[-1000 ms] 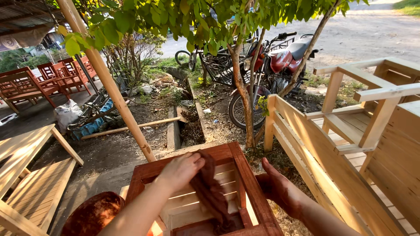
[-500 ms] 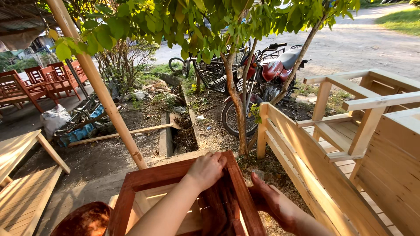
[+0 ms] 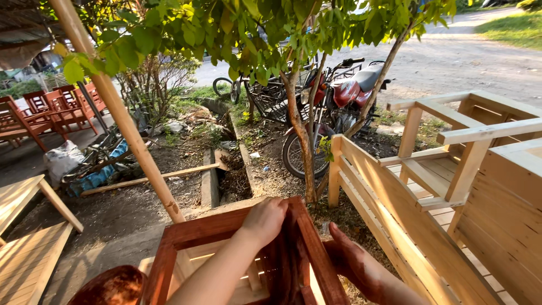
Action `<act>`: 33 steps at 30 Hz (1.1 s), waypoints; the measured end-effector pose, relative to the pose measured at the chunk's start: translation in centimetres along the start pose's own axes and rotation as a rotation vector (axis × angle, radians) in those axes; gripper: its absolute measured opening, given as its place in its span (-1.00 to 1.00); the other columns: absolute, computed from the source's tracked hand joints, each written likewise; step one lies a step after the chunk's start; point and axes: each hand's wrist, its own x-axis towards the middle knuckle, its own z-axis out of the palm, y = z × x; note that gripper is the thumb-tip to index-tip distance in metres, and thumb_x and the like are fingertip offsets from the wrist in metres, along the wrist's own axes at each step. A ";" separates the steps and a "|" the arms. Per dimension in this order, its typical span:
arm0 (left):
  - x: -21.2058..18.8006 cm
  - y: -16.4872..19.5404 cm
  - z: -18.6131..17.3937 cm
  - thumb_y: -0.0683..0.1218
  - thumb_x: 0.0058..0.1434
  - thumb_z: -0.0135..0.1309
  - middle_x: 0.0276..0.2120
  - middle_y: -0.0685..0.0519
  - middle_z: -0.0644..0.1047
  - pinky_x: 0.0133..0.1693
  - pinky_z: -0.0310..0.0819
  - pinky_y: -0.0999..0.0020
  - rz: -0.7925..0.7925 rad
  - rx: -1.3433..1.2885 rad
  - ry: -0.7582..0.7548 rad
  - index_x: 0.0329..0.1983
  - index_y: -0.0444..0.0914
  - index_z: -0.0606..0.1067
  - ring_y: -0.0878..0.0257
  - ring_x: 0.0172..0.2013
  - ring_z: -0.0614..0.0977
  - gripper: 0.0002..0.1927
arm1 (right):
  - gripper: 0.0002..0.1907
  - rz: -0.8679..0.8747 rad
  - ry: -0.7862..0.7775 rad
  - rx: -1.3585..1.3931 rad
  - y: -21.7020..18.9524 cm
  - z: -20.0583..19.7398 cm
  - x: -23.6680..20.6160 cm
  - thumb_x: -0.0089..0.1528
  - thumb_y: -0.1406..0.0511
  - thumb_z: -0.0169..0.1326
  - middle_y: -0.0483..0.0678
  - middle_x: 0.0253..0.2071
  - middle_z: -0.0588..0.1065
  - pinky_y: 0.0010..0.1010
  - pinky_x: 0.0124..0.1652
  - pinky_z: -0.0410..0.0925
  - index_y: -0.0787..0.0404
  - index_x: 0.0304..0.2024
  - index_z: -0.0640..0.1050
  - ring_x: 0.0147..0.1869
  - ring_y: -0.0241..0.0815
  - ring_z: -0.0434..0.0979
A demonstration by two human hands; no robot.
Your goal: The person applies reddish-brown stain to a wooden chair frame using a cloth. They repeatedly dip the cloth into a container and wipe the stain onto the chair's frame and slats, covering multiple sections of the furniture.
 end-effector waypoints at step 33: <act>-5.0 -5.1 -7.0 -0.22 0.27 0.11 -0.28 0.05 0.63 -0.10 0.54 0.37 -0.335 -0.926 0.197 -0.17 -0.25 0.48 0.26 -0.22 0.63 -0.91 | -0.08 -0.370 0.130 -0.715 -7.1 0.0 0.2 0.12 -0.09 0.15 0.05 0.41 0.34 -0.17 0.34 0.26 0.17 0.41 0.26 0.45 -0.02 0.37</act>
